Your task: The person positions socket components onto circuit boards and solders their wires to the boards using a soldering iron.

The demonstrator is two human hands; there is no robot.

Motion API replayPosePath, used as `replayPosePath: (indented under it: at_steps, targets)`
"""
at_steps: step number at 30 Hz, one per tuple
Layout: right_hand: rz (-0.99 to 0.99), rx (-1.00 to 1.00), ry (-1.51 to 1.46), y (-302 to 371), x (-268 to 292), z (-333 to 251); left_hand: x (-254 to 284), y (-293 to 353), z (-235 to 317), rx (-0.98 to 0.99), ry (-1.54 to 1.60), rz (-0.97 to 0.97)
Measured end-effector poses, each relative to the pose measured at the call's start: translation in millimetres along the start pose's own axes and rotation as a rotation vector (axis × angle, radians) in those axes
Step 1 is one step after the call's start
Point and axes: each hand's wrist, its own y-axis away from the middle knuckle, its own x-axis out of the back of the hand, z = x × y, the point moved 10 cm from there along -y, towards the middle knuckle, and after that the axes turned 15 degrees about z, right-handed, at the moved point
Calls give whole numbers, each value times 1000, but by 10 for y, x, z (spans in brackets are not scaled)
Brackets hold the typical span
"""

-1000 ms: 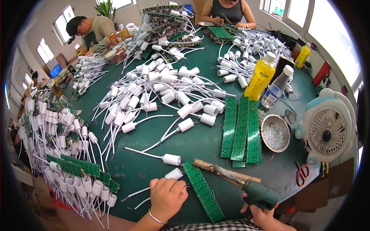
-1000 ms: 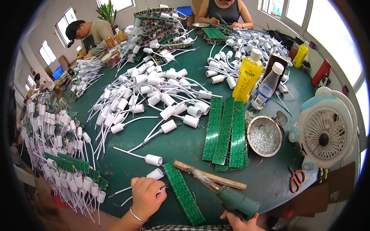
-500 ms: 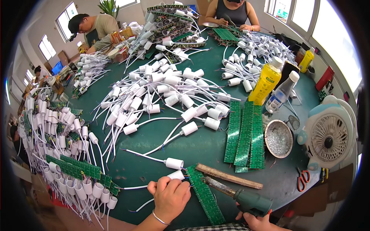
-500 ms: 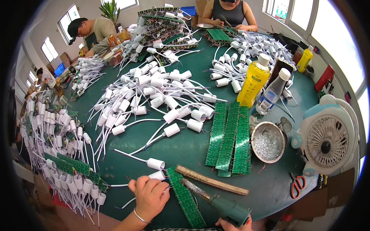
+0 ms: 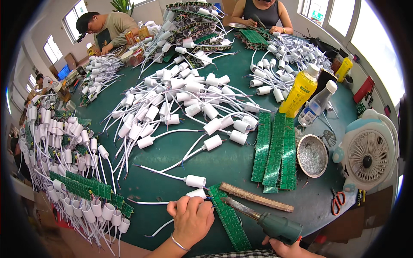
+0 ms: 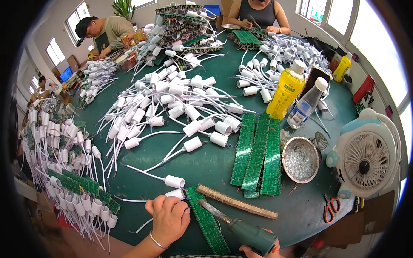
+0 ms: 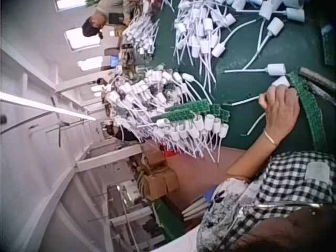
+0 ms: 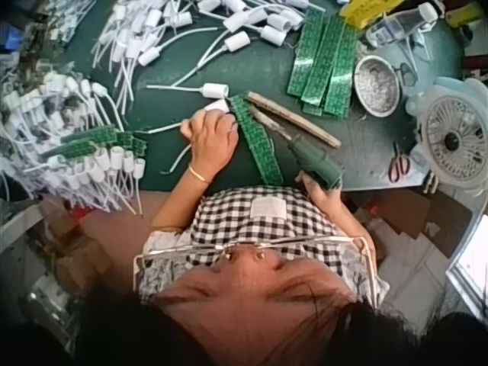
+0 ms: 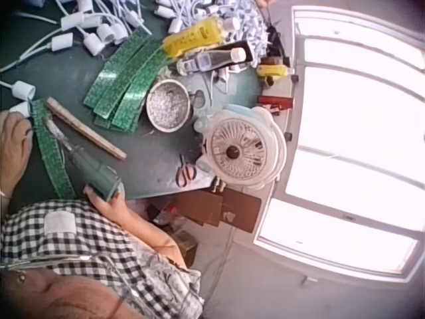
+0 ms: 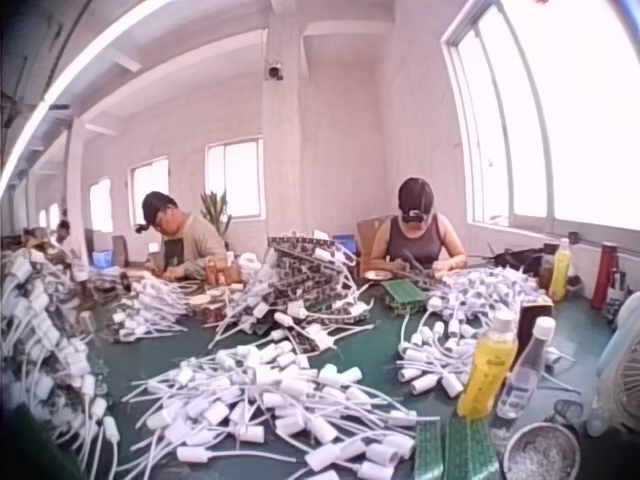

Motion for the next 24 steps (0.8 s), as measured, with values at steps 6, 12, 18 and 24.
replayPosePath:
  at_steps: [6,12,18,24]
  targets:
    - [13,-47,-42,15,3,63,-6,-57,-9,22,19,46]
    - [24,-147,-39,60,-3,135,-39,-62,-19,62,33,57]
    - [54,-234,-36,62,-16,159,-39,-61,-25,67,44,67]
    - [27,-195,-19,41,-66,126,-41,-65,-42,73,50,87]
